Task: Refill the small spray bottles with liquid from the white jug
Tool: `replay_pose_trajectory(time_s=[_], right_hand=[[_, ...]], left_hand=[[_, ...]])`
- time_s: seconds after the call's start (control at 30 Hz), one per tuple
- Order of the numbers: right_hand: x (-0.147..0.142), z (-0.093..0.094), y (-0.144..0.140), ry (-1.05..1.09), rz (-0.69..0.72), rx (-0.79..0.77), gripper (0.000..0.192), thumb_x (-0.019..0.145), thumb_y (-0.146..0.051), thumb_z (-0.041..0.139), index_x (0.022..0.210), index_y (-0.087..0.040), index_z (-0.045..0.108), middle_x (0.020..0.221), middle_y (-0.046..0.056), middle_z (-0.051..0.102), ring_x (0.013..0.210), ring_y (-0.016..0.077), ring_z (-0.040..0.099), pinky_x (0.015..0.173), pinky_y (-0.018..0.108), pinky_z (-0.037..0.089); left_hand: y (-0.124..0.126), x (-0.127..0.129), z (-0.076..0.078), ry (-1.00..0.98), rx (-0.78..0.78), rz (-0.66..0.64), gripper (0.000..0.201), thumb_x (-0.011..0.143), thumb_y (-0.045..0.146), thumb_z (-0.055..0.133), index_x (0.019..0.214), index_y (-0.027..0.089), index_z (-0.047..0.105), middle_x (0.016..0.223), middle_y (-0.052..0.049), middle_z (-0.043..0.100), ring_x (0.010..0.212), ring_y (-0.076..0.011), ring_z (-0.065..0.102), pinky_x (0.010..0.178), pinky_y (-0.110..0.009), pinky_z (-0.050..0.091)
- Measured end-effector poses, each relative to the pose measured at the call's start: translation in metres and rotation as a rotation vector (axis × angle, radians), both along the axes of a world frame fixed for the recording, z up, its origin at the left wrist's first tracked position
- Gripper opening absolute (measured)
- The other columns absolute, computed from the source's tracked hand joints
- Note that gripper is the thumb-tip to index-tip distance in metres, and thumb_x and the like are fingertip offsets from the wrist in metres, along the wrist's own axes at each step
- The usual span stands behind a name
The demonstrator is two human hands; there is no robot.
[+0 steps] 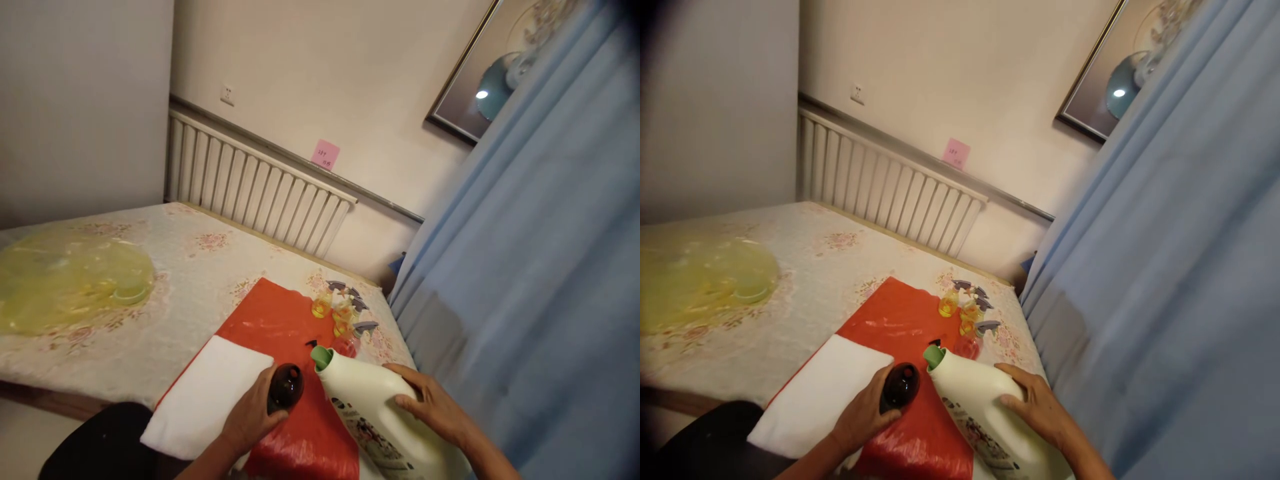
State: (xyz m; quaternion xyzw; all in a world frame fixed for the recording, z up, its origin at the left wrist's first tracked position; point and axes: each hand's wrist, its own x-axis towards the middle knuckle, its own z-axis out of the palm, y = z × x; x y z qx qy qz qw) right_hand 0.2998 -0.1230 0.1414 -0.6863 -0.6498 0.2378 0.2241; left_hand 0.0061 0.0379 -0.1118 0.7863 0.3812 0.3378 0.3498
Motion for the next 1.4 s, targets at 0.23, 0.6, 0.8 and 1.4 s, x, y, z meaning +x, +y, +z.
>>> replay_pose_trajectory(time_s=[0.23,0.6,0.8,1.4], right_hand=[[-0.003,0.004,0.003,-0.015,-0.004,-0.047,0.063,0.083,-0.059,0.059,0.132,-0.018,0.060,0.131,0.011,0.063,0.116,0.0330,0.060,0.103,0.044,0.045],[-0.020,0.014,0.011,-0.057,0.089,-0.084,0.054,0.085,-0.055,0.060,0.128,-0.022,0.063,0.113,0.006,0.072,0.104,0.0295,0.064,0.094,0.037,0.049],[-0.026,0.020,0.016,-0.088,0.145,-0.101,0.051,0.087,-0.054,0.057,0.127,-0.023,0.064,0.098,0.004,0.073,0.096,0.0280,0.065,0.088,0.034,0.049],[-0.038,0.032,0.032,-0.198,0.141,-0.155,0.042,0.085,-0.040,0.061,0.124,-0.026,0.065,0.105,0.001,0.074,0.093,0.0253,0.066,0.084,0.031,0.050]], left_hand=[[0.003,0.001,-0.008,0.028,0.039,-0.015,0.086,0.069,0.023,0.066,0.145,0.017,0.027,0.150,-0.017,0.042,0.138,-0.0312,0.041,0.115,-0.048,0.033],[0.002,0.002,-0.009,0.029,0.070,-0.033,0.085,0.069,0.020,0.064,0.144,0.018,0.026,0.149,-0.018,0.042,0.138,-0.0308,0.040,0.116,-0.050,0.032],[0.001,0.003,-0.011,0.033,0.100,-0.019,0.084,0.071,0.021,0.064,0.145,0.018,0.026,0.148,-0.017,0.043,0.138,-0.0302,0.041,0.116,-0.048,0.032],[0.004,0.003,-0.014,-0.009,0.099,-0.029,0.086,0.068,0.022,0.067,0.145,0.022,0.028,0.147,-0.014,0.045,0.136,-0.0311,0.043,0.115,-0.048,0.034]])
